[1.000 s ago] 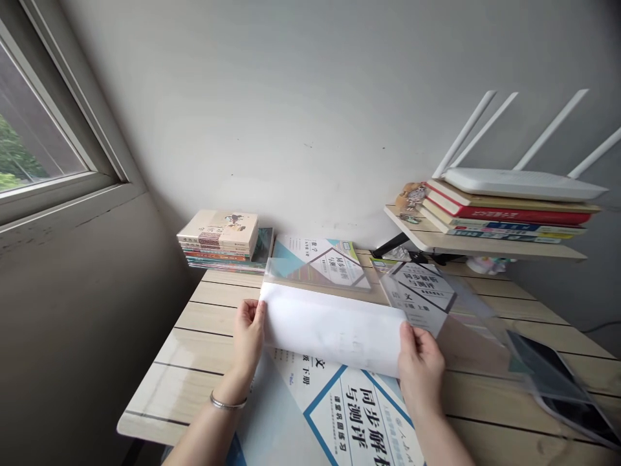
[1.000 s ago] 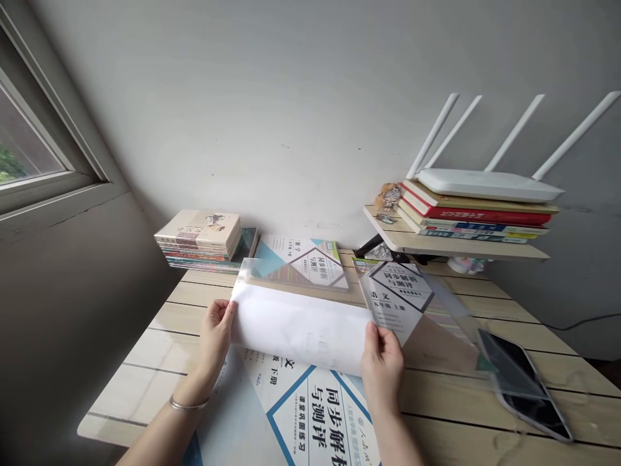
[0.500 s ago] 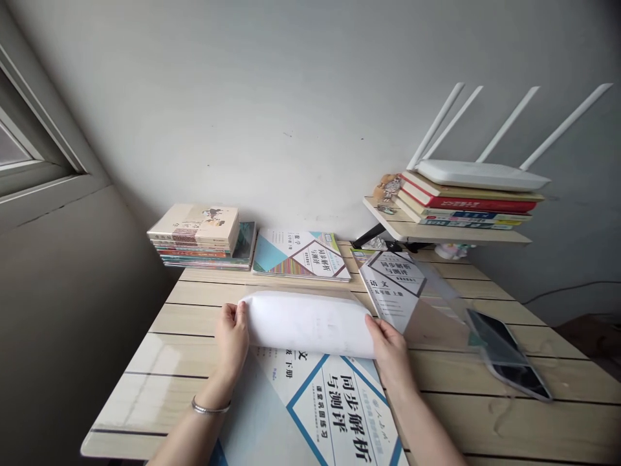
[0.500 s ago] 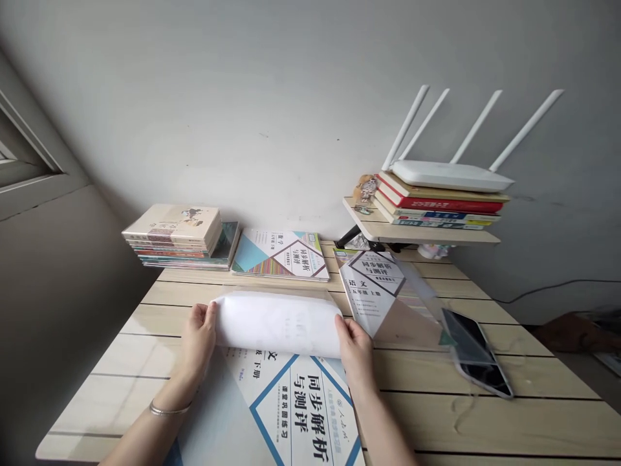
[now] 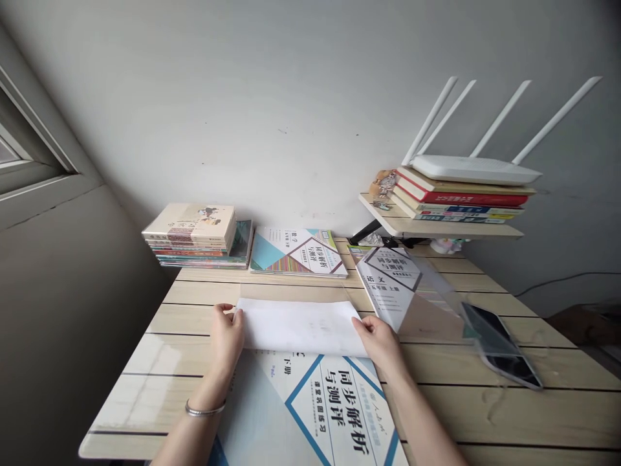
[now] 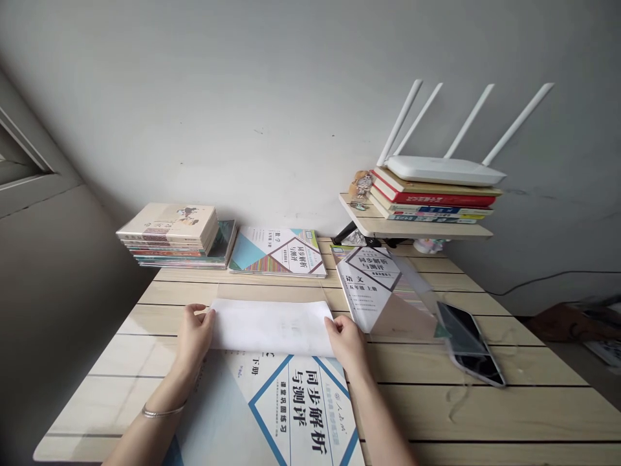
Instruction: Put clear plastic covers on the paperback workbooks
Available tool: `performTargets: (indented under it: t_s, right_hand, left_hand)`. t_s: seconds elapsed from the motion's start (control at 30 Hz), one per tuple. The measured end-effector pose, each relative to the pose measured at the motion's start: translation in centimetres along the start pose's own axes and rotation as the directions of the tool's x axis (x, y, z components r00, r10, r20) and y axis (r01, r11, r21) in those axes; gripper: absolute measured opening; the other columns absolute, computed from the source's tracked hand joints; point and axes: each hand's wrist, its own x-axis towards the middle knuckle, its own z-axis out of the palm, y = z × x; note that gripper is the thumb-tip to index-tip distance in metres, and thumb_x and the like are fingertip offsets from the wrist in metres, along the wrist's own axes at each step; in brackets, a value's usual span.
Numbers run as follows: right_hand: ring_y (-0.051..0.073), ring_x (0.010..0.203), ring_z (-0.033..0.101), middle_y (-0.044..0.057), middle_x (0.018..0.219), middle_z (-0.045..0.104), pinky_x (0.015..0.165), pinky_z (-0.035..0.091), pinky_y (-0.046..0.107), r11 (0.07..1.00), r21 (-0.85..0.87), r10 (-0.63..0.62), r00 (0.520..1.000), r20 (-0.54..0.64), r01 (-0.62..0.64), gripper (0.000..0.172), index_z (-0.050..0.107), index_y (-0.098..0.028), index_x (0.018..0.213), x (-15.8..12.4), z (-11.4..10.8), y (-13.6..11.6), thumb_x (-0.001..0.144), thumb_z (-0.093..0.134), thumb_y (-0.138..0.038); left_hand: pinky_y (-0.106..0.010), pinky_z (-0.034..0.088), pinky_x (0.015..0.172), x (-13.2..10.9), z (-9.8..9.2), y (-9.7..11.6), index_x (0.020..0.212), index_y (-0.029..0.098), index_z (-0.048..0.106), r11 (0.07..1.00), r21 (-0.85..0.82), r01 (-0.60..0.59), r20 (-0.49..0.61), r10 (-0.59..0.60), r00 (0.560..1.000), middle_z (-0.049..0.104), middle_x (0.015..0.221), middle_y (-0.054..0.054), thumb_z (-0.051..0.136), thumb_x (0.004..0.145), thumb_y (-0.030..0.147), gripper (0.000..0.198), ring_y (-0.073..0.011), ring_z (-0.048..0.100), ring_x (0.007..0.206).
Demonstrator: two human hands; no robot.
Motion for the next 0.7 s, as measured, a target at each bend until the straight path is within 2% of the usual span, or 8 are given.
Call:
performTargets:
  t_s: [0.1,0.2,0.33,0.43,0.53,0.7]
  right_hand:
    - [0.016,0.046,0.045,-0.001,0.045,0.051,0.048,0.032,0.027,0.996,-0.092,0.006,0.999,-0.032,-0.009,0.031,0.044,-0.023,0.049,-0.1,0.4,-0.7,0.063,0.054,-0.049]
    - [0.017,0.047,0.048,0.000,0.048,0.054,0.049,0.034,0.028,0.996,-0.087,0.008,0.998,-0.055,-0.012,0.029,0.046,-0.023,0.052,-0.2,0.7,-0.8,0.063,0.053,-0.050]
    - [0.019,0.053,0.052,0.002,0.055,0.057,0.052,0.039,0.029,0.998,0.054,-0.035,0.994,-0.104,0.041,0.035,0.049,-0.022,0.061,-0.3,0.7,-0.1,0.067,0.051,-0.056]
    - [0.018,0.058,0.052,0.002,0.063,0.057,0.055,0.041,0.028,0.982,0.155,-0.072,0.978,-0.194,0.104,0.039,0.050,-0.020,0.071,-0.5,0.7,0.4,0.071,0.050,-0.059]
    - [0.017,0.061,0.050,0.001,0.066,0.054,0.058,0.040,0.028,0.968,0.202,-0.093,0.961,-0.260,0.149,0.040,0.049,-0.020,0.076,-0.6,0.8,0.4,0.074,0.051,-0.060]
    - [0.017,0.066,0.050,0.002,0.071,0.054,0.062,0.040,0.029,0.936,0.289,-0.104,0.943,-0.316,0.200,0.042,0.049,-0.019,0.080,-0.9,1.0,0.3,0.074,0.053,-0.061]
  left_hand:
    - [-0.029,0.037,0.053,0.1,0.0,-0.1,0.088,0.021,0.043,1.000,0.000,-0.001,0.010,0.001,1.000,0.063,0.066,-0.002,0.051,0.073,0.037,0.023,-0.0180,0.056,0.054]
    - [-0.029,0.038,0.054,-0.1,-0.1,0.0,0.091,0.020,0.044,0.998,-0.068,-0.010,0.011,0.010,1.000,0.063,0.067,-0.002,0.051,0.075,0.040,0.026,-0.0183,0.056,0.055]
    - [-0.027,0.039,0.057,-0.5,-0.3,0.5,0.094,0.020,0.043,0.968,-0.248,-0.042,-0.003,0.042,0.999,0.060,0.068,0.000,0.054,0.075,0.041,0.030,-0.0161,0.054,0.060]
    - [-0.023,0.035,0.053,-0.7,-0.5,0.8,0.081,0.020,0.044,0.948,-0.312,-0.069,-0.043,0.059,0.997,0.050,0.063,0.004,0.057,0.074,0.042,0.026,-0.0116,0.045,0.056]
    - [-0.021,0.031,0.051,-0.8,-0.6,0.9,0.071,0.020,0.043,0.920,-0.367,-0.135,-0.054,0.124,0.991,0.040,0.062,0.005,0.057,0.076,0.043,0.028,-0.0090,0.037,0.055]
    - [-0.022,0.034,0.056,-1.3,-0.8,1.3,0.073,0.020,0.045,0.907,-0.379,-0.183,-0.097,0.158,0.983,0.044,0.068,0.003,0.057,0.076,0.041,0.025,-0.0102,0.041,0.061]
